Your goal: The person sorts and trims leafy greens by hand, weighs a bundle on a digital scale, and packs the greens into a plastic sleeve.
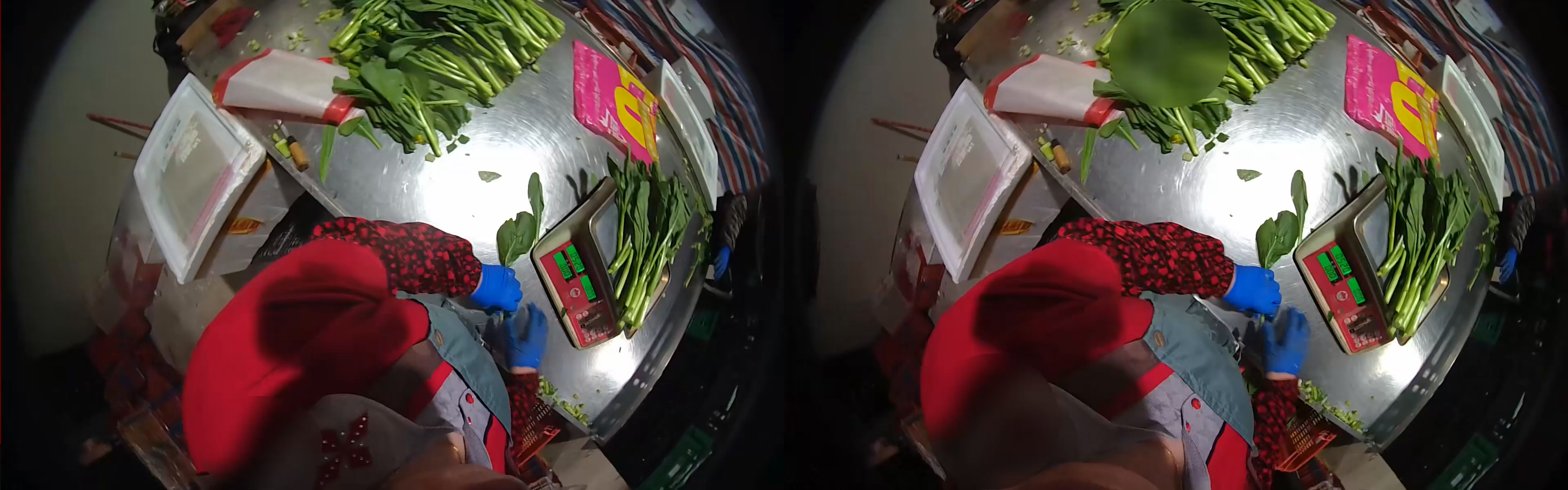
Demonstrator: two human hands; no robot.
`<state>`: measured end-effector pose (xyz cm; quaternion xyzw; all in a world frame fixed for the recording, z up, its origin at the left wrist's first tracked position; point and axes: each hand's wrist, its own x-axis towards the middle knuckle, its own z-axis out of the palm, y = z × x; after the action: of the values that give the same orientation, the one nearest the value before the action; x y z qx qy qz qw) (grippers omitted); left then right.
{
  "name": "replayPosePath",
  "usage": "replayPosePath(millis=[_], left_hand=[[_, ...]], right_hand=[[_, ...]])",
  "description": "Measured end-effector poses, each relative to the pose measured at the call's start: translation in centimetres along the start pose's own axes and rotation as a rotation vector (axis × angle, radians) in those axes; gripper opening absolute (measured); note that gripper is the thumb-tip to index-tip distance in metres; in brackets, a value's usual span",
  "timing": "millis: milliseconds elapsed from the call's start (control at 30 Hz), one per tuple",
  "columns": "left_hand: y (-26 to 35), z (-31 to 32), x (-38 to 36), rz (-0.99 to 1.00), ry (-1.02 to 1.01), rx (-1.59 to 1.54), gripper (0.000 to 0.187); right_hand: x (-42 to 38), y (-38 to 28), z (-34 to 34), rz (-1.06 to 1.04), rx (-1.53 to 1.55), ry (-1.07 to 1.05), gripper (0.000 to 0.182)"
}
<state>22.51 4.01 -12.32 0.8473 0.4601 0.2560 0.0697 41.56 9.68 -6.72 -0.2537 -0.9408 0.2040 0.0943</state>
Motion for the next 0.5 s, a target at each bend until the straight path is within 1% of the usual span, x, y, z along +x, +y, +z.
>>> replayPosePath(millis=[33, 67, 100, 133, 167, 233, 300, 367, 400, 500], left_hand=[[0.0, -2.0, -0.8, 0.010, 0.079, -0.068, 0.008], [-0.2, -3.2, -2.0, 0.028, 0.157, -0.142, 0.009], [-1.0, -3.9, -3.5, -0.121, 0.276, -0.170, 0.012], [-2.3, -4.9, -5.3, -0.270, 0.387, -0.195, 0.017], [-3.3, -6.3, -7.5, -0.471, 0.461, -0.022, 0.023], [-6.5, -8.4, -11.8, -0.741, 0.606, 0.046, 0.022], [-8.3, -12.6, -14.2, -0.841, 0.281, 0.402, 0.024], [-10.8, -13.1, -16.1, -0.818, 0.213, 0.698, 0.027], [-11.6, -13.3, -16.7, -0.817, 0.214, 0.689, 0.027], [-13.4, -14.5, -17.7, -0.727, 0.163, 0.633, 0.029]], right_hand=[[0.8, -1.4, 0.7, -0.001, -0.006, -0.016, 0.036], [1.7, -2.9, 1.4, -0.005, -0.022, -0.127, 0.031], [2.5, -3.7, 1.9, -0.008, -0.035, -0.235, 0.026], [3.0, -3.9, 2.4, 0.001, -0.038, -0.240, 0.026], [3.3, -4.0, 2.8, 0.004, 0.000, -0.265, 0.025], [3.9, -4.3, 3.3, 0.006, 0.074, -0.314, 0.022], [4.8, -5.2, 3.1, 0.000, 0.067, -0.360, 0.021], [6.0, -6.3, 3.1, -0.038, 0.072, -0.430, 0.018], [6.3, -6.4, 3.2, -0.031, 0.068, -0.434, 0.018], [7.8, -6.4, 3.8, -0.119, 0.122, -0.296, 0.014]])
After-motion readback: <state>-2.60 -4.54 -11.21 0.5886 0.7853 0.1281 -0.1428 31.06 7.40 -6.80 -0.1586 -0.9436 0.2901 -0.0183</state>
